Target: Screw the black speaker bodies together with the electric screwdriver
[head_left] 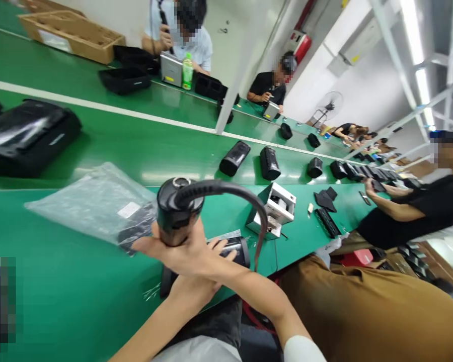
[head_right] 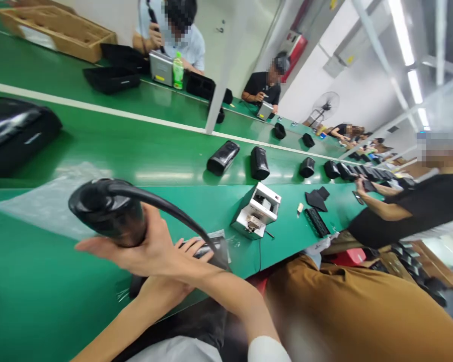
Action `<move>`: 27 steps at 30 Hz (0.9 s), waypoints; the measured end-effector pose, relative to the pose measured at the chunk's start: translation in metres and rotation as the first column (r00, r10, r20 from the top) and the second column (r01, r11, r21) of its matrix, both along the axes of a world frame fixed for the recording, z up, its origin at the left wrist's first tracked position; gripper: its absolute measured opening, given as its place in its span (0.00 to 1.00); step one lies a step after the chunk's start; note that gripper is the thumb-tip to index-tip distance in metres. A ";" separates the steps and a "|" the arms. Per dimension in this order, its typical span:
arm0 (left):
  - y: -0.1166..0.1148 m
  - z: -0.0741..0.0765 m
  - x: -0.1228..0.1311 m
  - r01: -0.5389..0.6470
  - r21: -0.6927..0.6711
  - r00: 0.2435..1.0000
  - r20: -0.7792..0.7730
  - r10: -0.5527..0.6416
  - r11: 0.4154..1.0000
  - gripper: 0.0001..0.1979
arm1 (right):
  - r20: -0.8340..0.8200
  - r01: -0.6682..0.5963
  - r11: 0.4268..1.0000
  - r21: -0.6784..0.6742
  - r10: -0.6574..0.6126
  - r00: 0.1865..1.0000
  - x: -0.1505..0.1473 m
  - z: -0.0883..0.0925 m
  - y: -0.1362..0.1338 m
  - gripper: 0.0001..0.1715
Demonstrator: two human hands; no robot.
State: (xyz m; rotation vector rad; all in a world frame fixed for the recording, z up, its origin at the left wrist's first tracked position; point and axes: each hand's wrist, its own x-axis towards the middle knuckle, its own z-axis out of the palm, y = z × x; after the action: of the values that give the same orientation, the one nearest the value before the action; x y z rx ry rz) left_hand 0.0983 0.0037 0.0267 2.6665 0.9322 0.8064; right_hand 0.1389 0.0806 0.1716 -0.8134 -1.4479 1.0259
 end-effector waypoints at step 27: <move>0.034 0.040 0.015 -0.055 0.119 0.950 -0.299 0.089 0.991 0.40 | -0.064 0.703 0.705 0.091 -0.700 0.711 0.242 0.025 -0.033 0.27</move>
State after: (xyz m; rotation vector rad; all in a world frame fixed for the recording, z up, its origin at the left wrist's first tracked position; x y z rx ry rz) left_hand 0.1134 0.0377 0.0662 2.9239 1.0888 0.4790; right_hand 0.3807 0.0471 0.1967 -1.1456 -1.0052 0.3546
